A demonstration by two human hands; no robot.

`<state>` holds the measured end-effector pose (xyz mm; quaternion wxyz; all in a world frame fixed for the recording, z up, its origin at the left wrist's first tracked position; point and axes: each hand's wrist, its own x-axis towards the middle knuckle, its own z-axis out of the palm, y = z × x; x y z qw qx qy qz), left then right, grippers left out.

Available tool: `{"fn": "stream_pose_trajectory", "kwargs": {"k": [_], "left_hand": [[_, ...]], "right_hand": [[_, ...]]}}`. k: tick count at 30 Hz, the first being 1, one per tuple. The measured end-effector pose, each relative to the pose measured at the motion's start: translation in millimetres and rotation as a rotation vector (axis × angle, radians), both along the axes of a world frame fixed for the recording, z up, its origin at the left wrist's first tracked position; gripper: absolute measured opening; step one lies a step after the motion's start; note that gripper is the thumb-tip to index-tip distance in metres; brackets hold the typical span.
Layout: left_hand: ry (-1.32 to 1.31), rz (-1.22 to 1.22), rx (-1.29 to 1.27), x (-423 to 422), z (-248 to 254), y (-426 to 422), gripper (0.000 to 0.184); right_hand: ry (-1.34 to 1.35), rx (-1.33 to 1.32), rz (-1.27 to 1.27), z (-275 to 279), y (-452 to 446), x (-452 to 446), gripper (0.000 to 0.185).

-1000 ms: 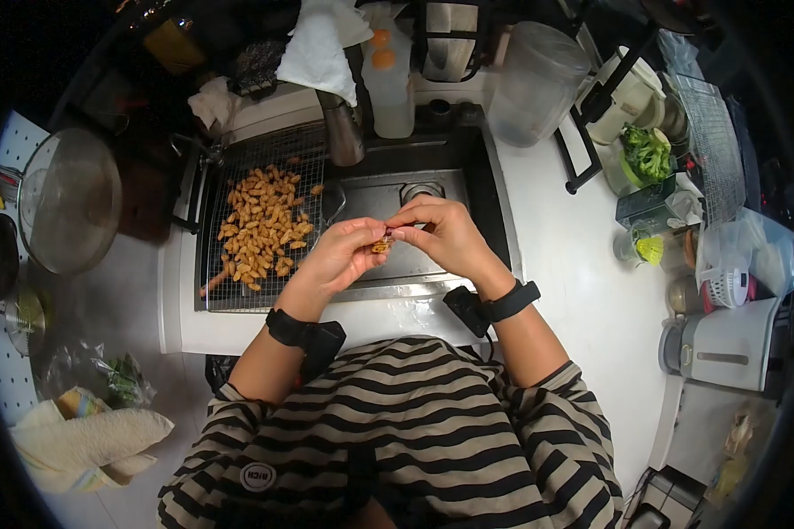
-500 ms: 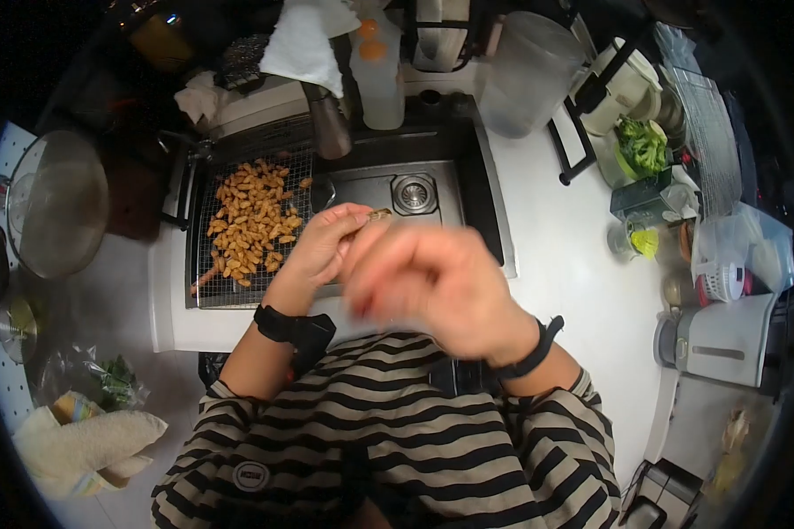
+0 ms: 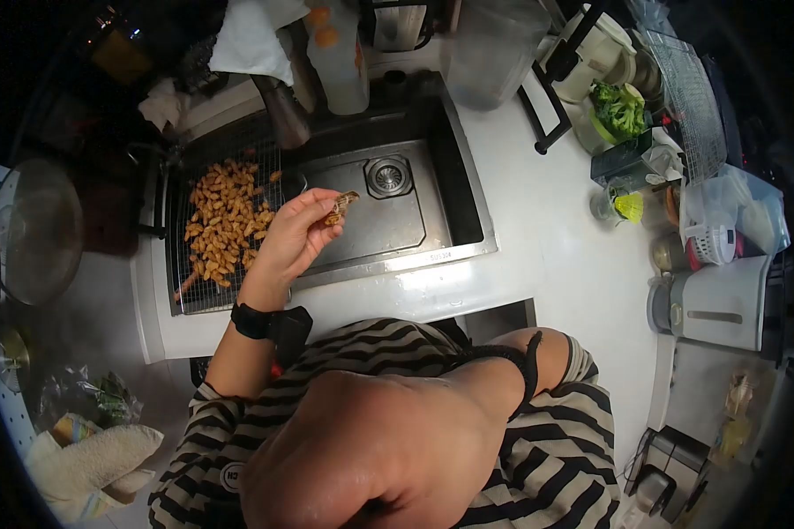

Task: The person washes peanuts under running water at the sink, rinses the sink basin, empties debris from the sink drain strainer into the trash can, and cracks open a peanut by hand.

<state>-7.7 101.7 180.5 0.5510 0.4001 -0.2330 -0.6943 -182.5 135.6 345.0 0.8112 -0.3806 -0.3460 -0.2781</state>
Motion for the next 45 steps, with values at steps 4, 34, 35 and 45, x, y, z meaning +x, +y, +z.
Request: {"fn": "stream_pose_trajectory", "kwargs": {"k": [4, 34, 35, 45], "left_hand": [[0.003, -0.001, 0.000, -1, -2, -1, 0.010], [0.216, 0.164, -0.061, -17, -32, -4, 0.012], [0.219, 0.167, -0.054, -18, -31, -4, 0.013], [-0.034, 0.035, -0.023, -15, -20, -5, 0.020]], "right_hand": [[-0.064, 0.039, -0.163, -6, 17, 8, 0.013], [1.045, -0.846, -1.359, -137, -93, 16, 0.017], [1.047, -0.839, -1.368, -138, -92, 16, 0.016], [1.017, -0.846, -1.391, -139, -90, 17, 0.016]]}}
